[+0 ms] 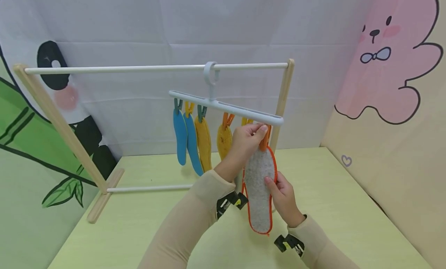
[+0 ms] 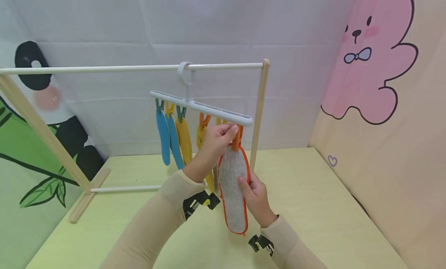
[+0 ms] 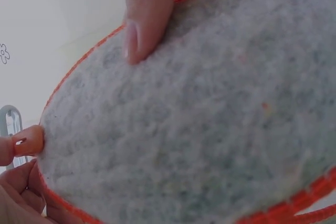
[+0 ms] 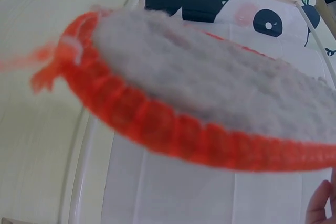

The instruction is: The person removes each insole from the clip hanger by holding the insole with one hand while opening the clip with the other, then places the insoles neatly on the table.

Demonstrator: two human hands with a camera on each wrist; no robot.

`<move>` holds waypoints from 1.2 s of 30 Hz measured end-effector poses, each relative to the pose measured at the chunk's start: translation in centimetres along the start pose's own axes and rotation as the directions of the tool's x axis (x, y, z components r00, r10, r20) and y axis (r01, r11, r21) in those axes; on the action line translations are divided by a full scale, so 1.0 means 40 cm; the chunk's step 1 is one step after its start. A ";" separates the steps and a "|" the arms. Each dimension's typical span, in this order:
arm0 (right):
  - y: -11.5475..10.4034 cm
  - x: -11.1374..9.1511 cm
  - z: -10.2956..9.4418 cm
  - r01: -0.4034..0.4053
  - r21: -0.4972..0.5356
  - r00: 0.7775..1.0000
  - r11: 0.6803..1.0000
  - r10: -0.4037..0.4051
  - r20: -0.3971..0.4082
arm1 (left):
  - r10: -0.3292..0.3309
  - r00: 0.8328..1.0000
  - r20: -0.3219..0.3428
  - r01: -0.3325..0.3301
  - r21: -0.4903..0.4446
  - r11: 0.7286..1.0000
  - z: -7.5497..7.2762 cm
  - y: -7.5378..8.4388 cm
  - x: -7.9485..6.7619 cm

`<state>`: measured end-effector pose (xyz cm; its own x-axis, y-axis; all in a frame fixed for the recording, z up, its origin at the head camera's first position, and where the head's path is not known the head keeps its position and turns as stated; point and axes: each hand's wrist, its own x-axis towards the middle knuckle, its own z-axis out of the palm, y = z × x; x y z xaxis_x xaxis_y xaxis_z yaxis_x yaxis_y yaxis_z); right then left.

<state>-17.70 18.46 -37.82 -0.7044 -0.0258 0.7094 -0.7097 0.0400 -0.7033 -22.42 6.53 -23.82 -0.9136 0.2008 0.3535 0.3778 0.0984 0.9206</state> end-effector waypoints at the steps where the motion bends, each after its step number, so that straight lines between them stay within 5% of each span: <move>1: 0.000 0.000 -0.001 0.003 -0.003 1.000 1.000 -0.003 -0.002 | -0.002 1.000 0.000 0.002 -0.004 1.000 0.001 0.001 0.000; 36: 0.029 0.031 0.028 0.037 0.034 0.999 0.999 -0.037 -0.020 | 0.049 0.999 -0.018 -0.050 -0.040 0.998 -0.019 -0.024 0.034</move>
<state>-19.41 17.35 -37.82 -0.6775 -0.0076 0.7355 -0.7355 0.0053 -0.6775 -24.14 5.98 -24.11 -0.8964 0.1878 0.4016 0.4169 0.0493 0.9076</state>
